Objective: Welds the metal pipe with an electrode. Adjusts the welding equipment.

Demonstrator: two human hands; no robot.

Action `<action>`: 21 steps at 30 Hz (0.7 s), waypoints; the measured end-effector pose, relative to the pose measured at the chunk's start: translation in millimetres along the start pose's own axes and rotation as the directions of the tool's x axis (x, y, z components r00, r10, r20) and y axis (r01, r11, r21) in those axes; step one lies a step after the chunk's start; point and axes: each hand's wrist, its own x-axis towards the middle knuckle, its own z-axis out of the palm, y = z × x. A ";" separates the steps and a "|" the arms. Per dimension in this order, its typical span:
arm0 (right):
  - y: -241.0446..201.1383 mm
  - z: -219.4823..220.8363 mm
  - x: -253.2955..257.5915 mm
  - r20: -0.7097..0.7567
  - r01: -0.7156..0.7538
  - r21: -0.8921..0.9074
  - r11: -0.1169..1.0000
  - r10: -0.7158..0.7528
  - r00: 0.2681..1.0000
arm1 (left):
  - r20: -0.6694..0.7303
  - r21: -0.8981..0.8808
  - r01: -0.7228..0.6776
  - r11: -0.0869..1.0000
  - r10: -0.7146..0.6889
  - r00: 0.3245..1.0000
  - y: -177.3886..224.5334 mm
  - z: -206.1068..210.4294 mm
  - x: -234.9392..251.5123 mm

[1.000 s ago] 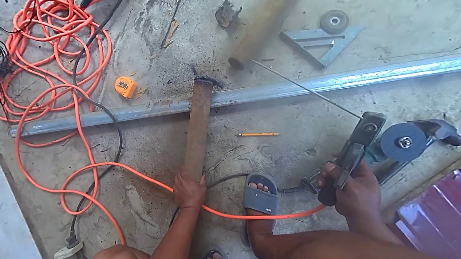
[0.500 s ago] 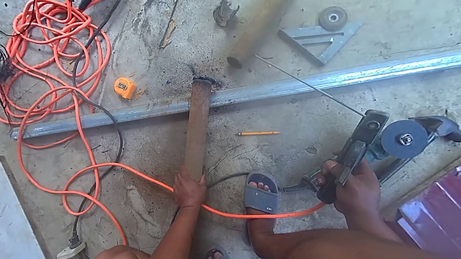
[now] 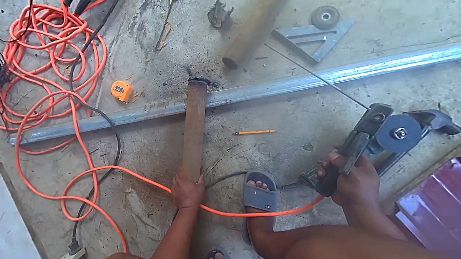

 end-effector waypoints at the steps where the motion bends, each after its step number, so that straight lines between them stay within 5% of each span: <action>1: -1.0 0.3 2.3 -0.007 -0.008 0.001 1.000 0.008 1.000 | -0.008 -0.009 -0.001 1.000 0.001 1.000 -0.8 0.0 0.1; 6: -8.8 0.6 20.3 -0.098 -0.142 0.045 0.989 0.146 0.984 | 0.034 -0.081 -0.055 0.995 0.057 0.998 -8.4 -3.6 7.6; 11: -6.4 -5.1 36.4 -0.167 -0.197 0.143 0.970 0.220 0.961 | 0.291 -0.191 -0.040 0.981 0.096 0.952 -7.5 -33.7 39.9; 14: -6.9 -10.4 38.8 -0.106 -0.270 0.118 0.956 0.283 0.953 | 0.431 -0.441 0.023 0.897 0.190 0.882 -4.2 -44.0 61.7; 18: -5.2 -4.6 33.3 -0.017 -0.289 0.106 0.951 0.293 0.956 | 0.419 -0.676 0.073 0.734 0.301 0.857 -6.2 -37.8 70.1; 21: -3.1 2.5 28.8 -0.011 -0.287 0.083 0.954 0.289 0.957 | 0.347 -0.583 -0.012 0.813 0.262 0.901 -5.0 -35.3 64.3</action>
